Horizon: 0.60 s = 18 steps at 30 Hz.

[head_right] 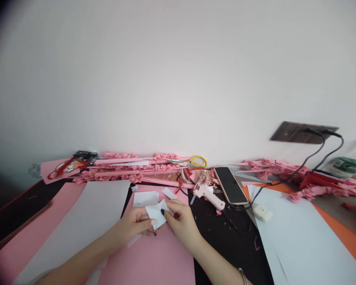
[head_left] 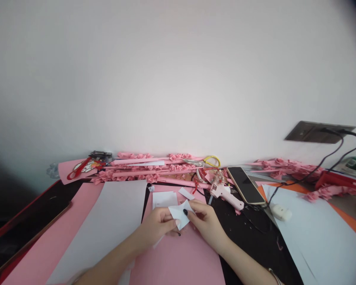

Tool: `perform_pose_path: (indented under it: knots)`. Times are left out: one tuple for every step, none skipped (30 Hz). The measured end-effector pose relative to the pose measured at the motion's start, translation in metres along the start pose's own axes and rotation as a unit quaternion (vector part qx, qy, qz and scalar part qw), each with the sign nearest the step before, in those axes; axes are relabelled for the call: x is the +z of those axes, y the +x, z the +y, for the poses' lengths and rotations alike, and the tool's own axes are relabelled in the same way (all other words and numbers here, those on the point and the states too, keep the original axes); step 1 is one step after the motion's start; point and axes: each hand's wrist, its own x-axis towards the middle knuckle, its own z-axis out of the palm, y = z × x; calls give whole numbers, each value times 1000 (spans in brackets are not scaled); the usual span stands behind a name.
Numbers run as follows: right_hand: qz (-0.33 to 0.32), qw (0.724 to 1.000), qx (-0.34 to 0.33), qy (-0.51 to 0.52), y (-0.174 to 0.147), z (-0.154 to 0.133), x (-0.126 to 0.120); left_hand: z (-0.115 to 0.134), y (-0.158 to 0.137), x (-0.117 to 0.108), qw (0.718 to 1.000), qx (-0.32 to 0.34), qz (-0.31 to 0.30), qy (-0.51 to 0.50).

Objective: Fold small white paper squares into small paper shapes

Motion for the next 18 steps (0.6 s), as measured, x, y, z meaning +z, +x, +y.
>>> perform_pose_path:
  knots:
    - [-3,1000,-13,-11,-1,-1,0,0,0,-1,1000,-5,4,-2]
    - [-6,999,-26,-21,-2,-1,0,0,0,-2,1000,-10,10,-5]
    - [-10,999,-41,-31,-3,-2,-1,0,0,-2,1000,-14,17,-9]
    - [-14,997,-57,-43,-4,-2,-1,0,0,-3,999,-18,23,-14]
    - [-21,995,-75,-56,-5,-2,-1,0,0,-4,999,-19,29,-20]
    - [-29,993,-92,-71,-5,-1,-2,1,0,-4,999,-20,33,-26]
    - [-37,990,-108,-86,-6,-1,-2,2,-1,-4,999,-21,34,-31]
    - [-45,986,-121,-101,-7,-2,-3,2,-1,-4,998,-22,35,-36]
    - [-51,983,-132,-116,-7,-2,-3,3,-1,-4,998,-22,33,-41]
    - [-56,980,-138,-130,-7,-3,-4,4,-1,-4,998,-23,32,-46]
    - [-61,978,-141,-142,-7,-3,-4,4,-1,-4,998,-23,31,-52]
    - [-68,976,-141,-153,-7,-4,-4,4,-1,-4,997,-23,30,-60]
    - [-75,974,-140,-161,-7,-5,-5,4,-1,-4,997,-25,32,-72]
    - [-82,973,-139,-167,-7,-6,-5,4,-1,-4,995,-28,34,-87]
    - [-88,971,-138,-171,-6,-7,-5,4,-1,-4,994,-31,37,-101]
    - [-92,971,-138,-174,-6,-8,-6,4,-1,-5,992,-34,37,-115]
    - [-95,970,-137,-176,-6,-8,-6,3,-1,-5,991,-35,38,-125]
    - [-97,969,-138,-178,-7,-8,-6,3,-1,-5,990,-34,38,-128]
